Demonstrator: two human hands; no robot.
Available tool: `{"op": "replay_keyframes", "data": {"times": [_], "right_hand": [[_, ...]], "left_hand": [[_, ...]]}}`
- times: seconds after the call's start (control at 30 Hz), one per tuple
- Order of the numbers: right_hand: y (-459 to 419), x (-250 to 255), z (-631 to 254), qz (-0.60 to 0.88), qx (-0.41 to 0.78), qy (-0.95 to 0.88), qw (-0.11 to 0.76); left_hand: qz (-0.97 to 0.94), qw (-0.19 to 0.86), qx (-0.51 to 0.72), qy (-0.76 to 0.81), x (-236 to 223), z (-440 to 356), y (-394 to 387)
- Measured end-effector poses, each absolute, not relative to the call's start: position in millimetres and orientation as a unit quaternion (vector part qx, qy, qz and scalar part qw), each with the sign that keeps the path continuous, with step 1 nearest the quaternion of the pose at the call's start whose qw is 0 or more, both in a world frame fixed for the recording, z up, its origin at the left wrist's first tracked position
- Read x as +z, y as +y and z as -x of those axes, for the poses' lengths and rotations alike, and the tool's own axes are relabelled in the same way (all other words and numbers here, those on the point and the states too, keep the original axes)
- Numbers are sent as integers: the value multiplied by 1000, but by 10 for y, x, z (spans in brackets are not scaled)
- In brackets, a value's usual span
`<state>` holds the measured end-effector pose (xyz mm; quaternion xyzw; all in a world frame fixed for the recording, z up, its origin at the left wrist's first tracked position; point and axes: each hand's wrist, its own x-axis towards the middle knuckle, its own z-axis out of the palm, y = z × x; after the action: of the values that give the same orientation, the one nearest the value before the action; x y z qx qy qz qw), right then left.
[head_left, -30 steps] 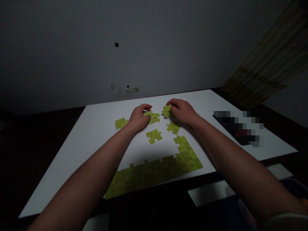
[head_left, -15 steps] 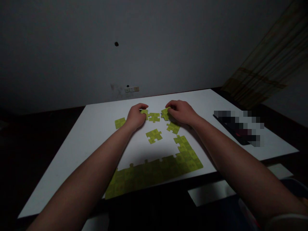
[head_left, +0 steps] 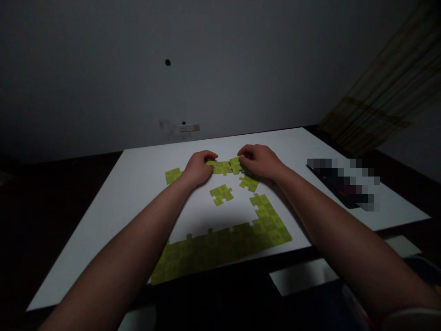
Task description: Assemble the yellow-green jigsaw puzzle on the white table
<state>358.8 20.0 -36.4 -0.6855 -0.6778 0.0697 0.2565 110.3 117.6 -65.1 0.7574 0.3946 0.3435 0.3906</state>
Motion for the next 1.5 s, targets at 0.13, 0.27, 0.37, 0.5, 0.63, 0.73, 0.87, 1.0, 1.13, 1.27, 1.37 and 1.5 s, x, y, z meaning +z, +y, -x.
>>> {"op": "replay_keyframes", "data": {"times": [0.13, 0.27, 0.37, 0.5, 0.63, 0.73, 0.87, 1.0, 1.13, 1.27, 1.37, 1.5], "right_hand": [[196, -354, -3584, 688, 69, -678, 250], [199, -357, -3588, 690, 64, -678, 246], [203, -368, -3595, 687, 68, -678, 252], [204, -374, -3597, 685, 64, -680, 252], [205, -371, -3590, 688, 63, -680, 245], [207, -362, -3587, 690, 63, -678, 244], [213, -338, -3597, 700, 59, -667, 249], [217, -324, -3601, 711, 64, -650, 261], [215, -334, -3576, 721, 89, -638, 255], [215, -349, -3560, 727, 98, -638, 236], [215, -354, -3572, 719, 104, -644, 240], [212, -351, -3592, 702, 111, -656, 254]], "left_hand": [[-765, 386, 330, 395, -654, -1097, 1177], [-774, 379, 327, 389, -673, -1093, 1183], [-777, 375, 323, 388, -694, -1086, 1198], [-805, 343, 295, 383, -710, -1063, 1220], [-847, 260, 226, 405, -668, -1055, 1187], [-861, 209, 172, 431, -597, -1071, 1114], [-876, 161, 127, 437, -497, -1086, 993], [-885, 151, 96, 430, -433, -1079, 921], [-876, 174, 94, 440, -422, -1076, 930], [-861, 203, 104, 455, -462, -1078, 976], [-853, 217, 119, 459, -496, -1075, 1001], [-852, 230, 131, 452, -510, -1066, 1008]]}}
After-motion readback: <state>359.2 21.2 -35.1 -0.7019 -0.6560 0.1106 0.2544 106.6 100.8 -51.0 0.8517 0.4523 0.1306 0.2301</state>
